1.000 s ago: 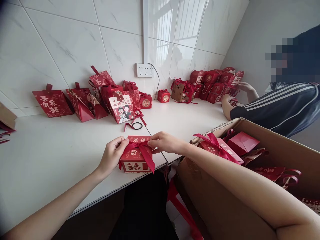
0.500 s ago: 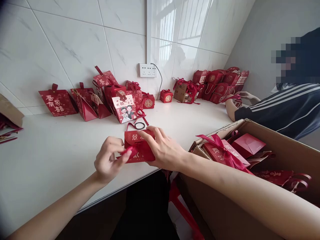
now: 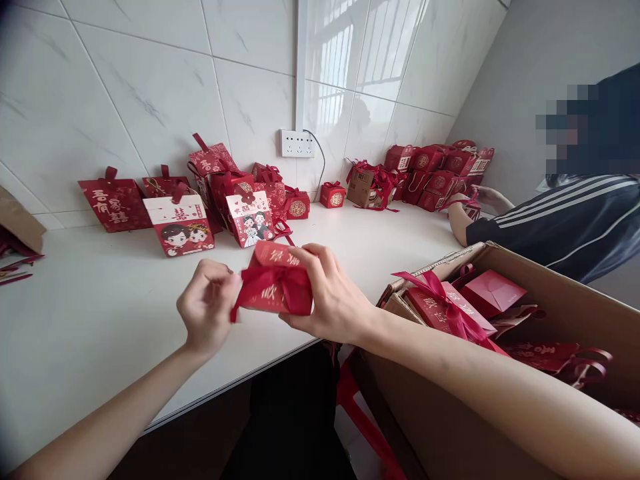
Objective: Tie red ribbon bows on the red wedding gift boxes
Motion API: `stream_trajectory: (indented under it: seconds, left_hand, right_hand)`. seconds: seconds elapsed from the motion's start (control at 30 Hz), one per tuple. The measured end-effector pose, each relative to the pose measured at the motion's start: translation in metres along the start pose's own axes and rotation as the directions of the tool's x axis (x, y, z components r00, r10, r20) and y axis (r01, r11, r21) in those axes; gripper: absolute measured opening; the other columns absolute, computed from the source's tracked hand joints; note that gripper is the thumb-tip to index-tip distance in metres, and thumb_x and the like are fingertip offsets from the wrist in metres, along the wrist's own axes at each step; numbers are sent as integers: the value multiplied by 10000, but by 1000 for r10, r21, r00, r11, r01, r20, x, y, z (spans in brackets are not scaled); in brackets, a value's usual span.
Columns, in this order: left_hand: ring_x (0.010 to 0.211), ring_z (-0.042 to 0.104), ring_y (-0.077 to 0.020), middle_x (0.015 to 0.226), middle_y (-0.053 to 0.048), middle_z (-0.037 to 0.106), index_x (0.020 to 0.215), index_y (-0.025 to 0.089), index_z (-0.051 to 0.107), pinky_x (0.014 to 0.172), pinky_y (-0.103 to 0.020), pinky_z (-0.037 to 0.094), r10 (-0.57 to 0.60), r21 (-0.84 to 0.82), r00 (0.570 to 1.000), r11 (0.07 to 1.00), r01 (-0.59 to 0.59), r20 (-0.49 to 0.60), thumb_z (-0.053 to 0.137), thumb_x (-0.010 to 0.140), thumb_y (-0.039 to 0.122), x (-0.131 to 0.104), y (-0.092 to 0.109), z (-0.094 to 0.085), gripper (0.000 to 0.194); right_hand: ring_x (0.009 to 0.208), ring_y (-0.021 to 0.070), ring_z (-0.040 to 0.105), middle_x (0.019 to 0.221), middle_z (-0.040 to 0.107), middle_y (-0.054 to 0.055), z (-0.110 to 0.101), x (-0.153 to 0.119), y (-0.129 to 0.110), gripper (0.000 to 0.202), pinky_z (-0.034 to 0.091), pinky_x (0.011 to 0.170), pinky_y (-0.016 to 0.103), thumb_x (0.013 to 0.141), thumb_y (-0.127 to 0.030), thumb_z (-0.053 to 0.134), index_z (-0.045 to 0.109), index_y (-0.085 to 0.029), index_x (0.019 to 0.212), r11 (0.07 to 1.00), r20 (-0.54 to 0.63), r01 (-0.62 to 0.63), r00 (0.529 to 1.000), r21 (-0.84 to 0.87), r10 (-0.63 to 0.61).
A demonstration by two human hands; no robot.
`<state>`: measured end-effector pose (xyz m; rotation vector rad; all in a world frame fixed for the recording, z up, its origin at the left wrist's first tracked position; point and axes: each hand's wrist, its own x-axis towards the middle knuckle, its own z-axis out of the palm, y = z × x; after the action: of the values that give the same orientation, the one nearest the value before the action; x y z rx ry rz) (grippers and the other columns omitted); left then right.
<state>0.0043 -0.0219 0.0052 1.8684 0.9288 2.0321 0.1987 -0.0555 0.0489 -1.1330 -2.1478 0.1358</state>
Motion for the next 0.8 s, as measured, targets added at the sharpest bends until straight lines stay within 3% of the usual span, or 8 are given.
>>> stream_trajectory:
  seconds: [0.07, 0.13, 0.23, 0.33, 0.43, 0.57, 0.67, 0.8]
  left_hand:
    - [569, 405, -102, 595, 36, 397, 615, 192, 414, 539, -225, 369, -321, 3, 943, 946, 323, -87, 503, 813, 245, 5, -13, 0, 224]
    - [545, 386, -103, 565, 41, 390, 589, 195, 401, 513, -220, 348, -497, 3, 860, 866, 501, -113, 499, 789, 281, 8, -24, 0, 238]
    - [504, 341, -96, 539, 49, 365, 563, 197, 379, 481, -217, 317, -572, 35, 820, 820, 572, -18, 520, 757, 308, 5, -31, 1, 264]
    - [500, 330, -95, 535, 52, 350, 556, 198, 368, 485, -218, 312, -532, 53, 835, 846, 530, 138, 529, 754, 327, -4, -29, 4, 286]
    - [524, 361, -98, 548, 50, 354, 563, 199, 367, 512, -216, 330, -471, 47, 839, 877, 477, 273, 532, 758, 335, -12, -25, 6, 290]
    - [542, 382, -102, 559, 48, 362, 564, 200, 367, 533, -215, 340, -399, 21, 861, 910, 415, 316, 543, 749, 328, -17, -22, 6, 285]
    - [537, 378, -104, 554, 47, 374, 554, 199, 376, 517, -219, 324, -397, 28, 857, 911, 411, 328, 550, 733, 336, -17, -20, 8, 284]
    - [535, 375, -101, 549, 51, 385, 556, 196, 395, 502, -218, 295, -468, 89, 808, 879, 469, 358, 551, 725, 332, -15, -17, 9, 268]
  right_hand:
    - [1096, 280, 524, 1225, 478, 148, -7, 5, -2, 685, 480, 885, 457, 741, -482, 586, 301, -201, 1296, 877, 172, -316, 947, 363, 270]
    - [1031, 253, 579, 1163, 550, 123, -16, 7, -5, 600, 502, 856, 426, 803, -587, 411, 351, -208, 1264, 553, 401, -556, 831, 620, 385]
    - [993, 237, 606, 1159, 579, 109, -28, 0, -9, 652, 511, 838, 407, 813, -671, 212, 402, -225, 1249, 209, 543, -649, 740, 732, 396]
    - [1021, 229, 597, 1213, 563, 91, -45, -17, -13, 641, 506, 849, 396, 812, -676, 221, 412, -251, 1253, 120, 519, -626, 726, 770, 452]
    - [1083, 236, 568, 1302, 508, 75, -78, -40, -15, 585, 509, 853, 378, 815, -657, 288, 435, -271, 1230, 104, 419, -568, 707, 816, 570]
    - [1108, 230, 557, 1388, 425, 76, -140, -69, -14, 560, 506, 863, 354, 836, -603, 323, 380, -278, 1289, 312, 57, -441, 647, 842, 760]
    - [1057, 248, 586, 1334, 467, 138, -177, -92, -4, 586, 509, 850, 375, 837, -593, 287, 396, -217, 1273, 464, -170, -469, 542, 752, 823]
    - [985, 245, 605, 1206, 540, 129, -195, -125, 21, 489, 528, 793, 330, 774, -492, 508, 403, -236, 1177, 536, -384, -686, 382, 492, 841]
